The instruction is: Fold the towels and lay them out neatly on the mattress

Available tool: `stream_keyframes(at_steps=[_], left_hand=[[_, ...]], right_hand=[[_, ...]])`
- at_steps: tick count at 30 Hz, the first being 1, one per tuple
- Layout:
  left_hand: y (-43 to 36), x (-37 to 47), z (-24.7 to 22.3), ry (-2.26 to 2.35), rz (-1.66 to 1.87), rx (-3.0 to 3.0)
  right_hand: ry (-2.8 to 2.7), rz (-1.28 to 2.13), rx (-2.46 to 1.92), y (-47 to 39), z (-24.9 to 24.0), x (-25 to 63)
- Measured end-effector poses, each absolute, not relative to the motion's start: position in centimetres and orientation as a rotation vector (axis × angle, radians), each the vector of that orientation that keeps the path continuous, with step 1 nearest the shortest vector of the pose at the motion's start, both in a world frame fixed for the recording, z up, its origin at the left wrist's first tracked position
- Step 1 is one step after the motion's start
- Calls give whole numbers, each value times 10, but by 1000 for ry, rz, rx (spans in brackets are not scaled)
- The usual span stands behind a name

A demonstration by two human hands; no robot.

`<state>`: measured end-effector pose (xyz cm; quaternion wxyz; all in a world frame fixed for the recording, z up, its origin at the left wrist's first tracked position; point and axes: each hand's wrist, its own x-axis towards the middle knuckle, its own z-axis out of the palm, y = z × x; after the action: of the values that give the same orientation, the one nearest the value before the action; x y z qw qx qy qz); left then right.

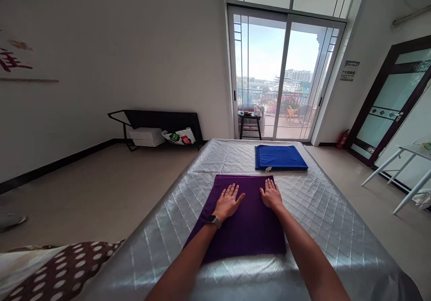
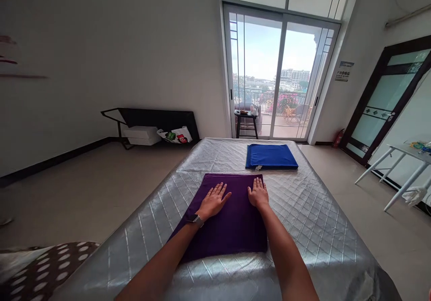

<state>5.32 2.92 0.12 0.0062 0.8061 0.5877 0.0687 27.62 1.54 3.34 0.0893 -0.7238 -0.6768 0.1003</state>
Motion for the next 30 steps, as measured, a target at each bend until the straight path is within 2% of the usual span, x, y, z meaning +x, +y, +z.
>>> stream_keyframes(at_steps=[6, 12, 21, 26, 30], left_hand=[[20, -13, -3, 2045, 225, 2364], [18, -7, -2, 2047, 264, 2353], [20, -12, -4, 2104, 342, 2385], [4, 29, 7, 1904, 475, 2595], [-12, 97, 4, 1540, 382, 2714]], right_hand=[[-2035, 278, -2177, 14, 43, 275], [-2009, 119, -2188, -15, 35, 272], [-2014, 210, -2188, -54, 28, 271], [-1996, 215, -2160, -50, 26, 270], [-2006, 216, -2144, -50, 24, 272]])
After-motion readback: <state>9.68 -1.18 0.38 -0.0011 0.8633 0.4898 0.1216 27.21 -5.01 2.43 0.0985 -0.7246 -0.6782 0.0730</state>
